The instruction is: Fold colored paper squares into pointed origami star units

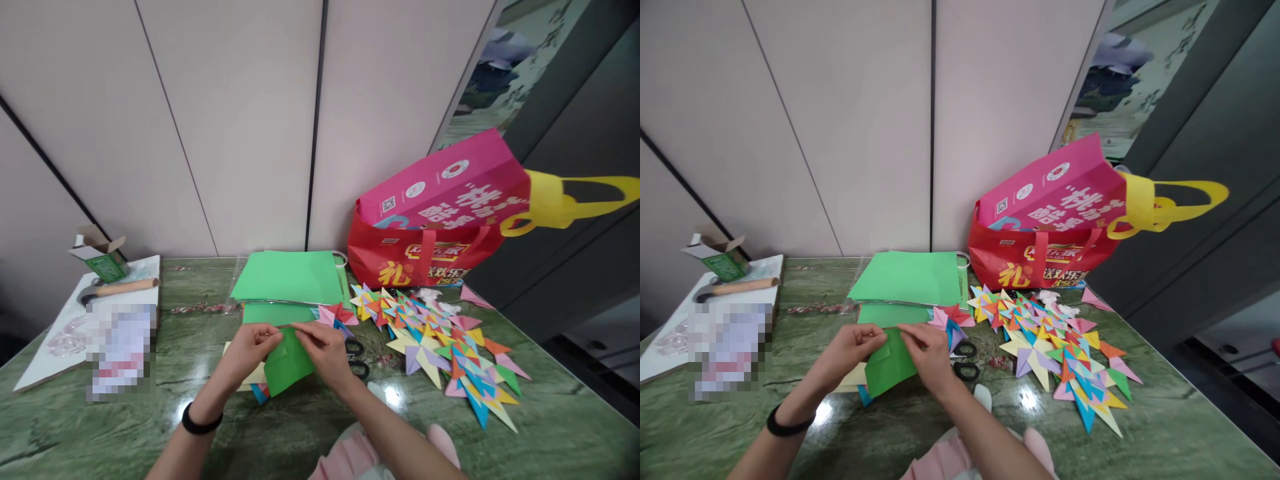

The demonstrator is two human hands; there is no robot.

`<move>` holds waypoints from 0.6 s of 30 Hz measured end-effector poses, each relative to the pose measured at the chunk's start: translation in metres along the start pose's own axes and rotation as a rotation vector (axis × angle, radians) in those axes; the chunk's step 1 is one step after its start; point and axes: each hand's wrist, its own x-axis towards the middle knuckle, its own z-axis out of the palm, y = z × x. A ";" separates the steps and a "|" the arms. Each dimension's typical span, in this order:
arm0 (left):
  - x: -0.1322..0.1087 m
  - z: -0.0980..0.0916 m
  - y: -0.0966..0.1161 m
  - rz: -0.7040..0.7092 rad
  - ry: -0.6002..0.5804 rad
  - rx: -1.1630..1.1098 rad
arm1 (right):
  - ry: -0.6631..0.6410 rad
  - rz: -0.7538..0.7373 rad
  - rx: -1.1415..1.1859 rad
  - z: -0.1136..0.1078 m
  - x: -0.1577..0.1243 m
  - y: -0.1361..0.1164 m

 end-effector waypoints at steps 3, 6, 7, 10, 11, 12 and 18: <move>0.002 -0.001 -0.002 0.018 0.024 -0.010 | -0.059 -0.120 0.027 -0.002 0.001 -0.001; 0.004 -0.003 -0.003 0.045 0.050 -0.009 | -0.133 -0.146 0.038 -0.001 0.001 -0.003; 0.005 -0.003 -0.004 0.053 0.055 -0.004 | -0.148 -0.134 0.044 -0.001 0.001 -0.003; 0.005 -0.003 -0.004 0.073 0.072 0.019 | -0.161 -0.054 0.081 0.001 0.001 -0.004; 0.005 -0.003 -0.004 0.077 0.073 0.025 | -0.153 -0.012 0.096 0.001 0.001 -0.004; 0.006 -0.003 -0.004 0.080 0.072 0.028 | -0.143 0.043 0.116 0.002 0.001 -0.004; 0.005 0.000 -0.002 0.097 0.059 0.015 | -0.105 0.431 0.385 0.005 0.003 0.000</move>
